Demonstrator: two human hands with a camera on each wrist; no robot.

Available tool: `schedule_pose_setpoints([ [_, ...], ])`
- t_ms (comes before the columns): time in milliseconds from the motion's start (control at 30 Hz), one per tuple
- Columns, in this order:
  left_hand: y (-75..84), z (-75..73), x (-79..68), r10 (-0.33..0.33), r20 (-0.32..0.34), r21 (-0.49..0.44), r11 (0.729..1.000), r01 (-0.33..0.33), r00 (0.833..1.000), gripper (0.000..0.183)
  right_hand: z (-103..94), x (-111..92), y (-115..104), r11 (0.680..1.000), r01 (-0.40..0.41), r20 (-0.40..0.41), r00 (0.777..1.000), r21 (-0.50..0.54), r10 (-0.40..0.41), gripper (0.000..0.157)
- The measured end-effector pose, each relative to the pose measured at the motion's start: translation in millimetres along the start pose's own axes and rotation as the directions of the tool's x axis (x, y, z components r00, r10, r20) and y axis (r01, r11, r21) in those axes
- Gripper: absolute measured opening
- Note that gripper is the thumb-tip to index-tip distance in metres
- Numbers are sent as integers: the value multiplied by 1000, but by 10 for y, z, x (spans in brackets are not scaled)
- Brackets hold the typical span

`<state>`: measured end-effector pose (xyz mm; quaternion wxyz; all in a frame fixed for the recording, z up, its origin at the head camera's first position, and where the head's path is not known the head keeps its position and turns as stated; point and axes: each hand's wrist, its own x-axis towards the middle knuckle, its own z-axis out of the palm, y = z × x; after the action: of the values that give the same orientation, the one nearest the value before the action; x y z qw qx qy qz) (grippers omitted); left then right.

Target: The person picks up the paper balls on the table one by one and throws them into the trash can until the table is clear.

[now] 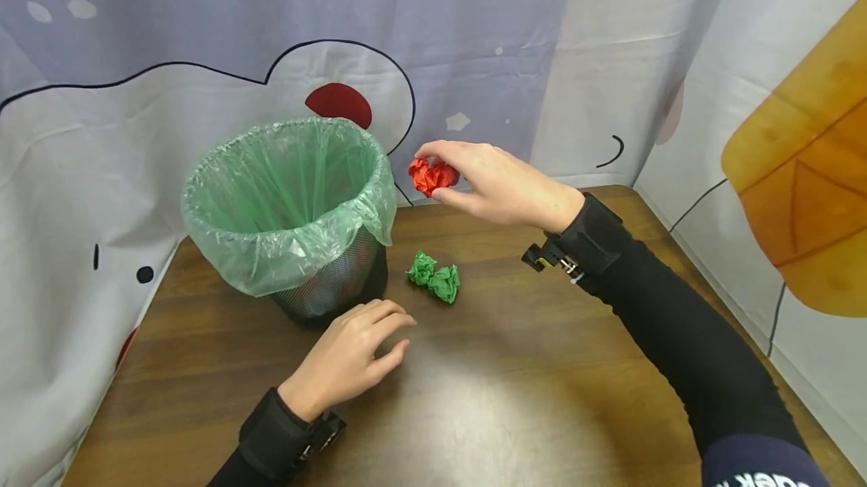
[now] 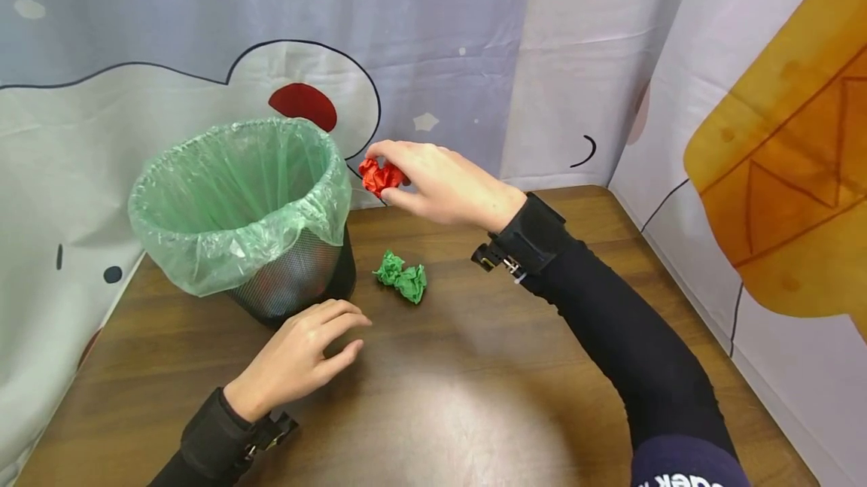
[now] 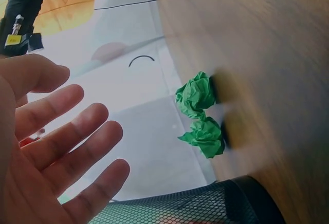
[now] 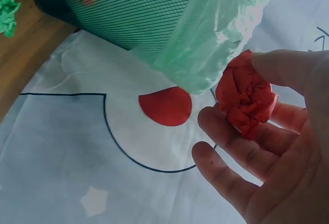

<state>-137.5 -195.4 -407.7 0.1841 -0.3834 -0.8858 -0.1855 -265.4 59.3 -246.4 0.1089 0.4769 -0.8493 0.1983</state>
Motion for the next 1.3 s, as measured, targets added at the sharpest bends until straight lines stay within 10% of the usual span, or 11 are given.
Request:
schedule_pose_setpoints([
  [933, 53, -24, -2, -12, 15, 7, 1000, 12, 1000, 23, -53, 794, -351, 996, 71, 62, 996, -46, -68, 46],
  [1300, 61, -29, 1, -13, 30, 5, 1000, 13, 999, 23, -30, 767, -357, 999, 43, 89, 995, -33, -40, 49],
])
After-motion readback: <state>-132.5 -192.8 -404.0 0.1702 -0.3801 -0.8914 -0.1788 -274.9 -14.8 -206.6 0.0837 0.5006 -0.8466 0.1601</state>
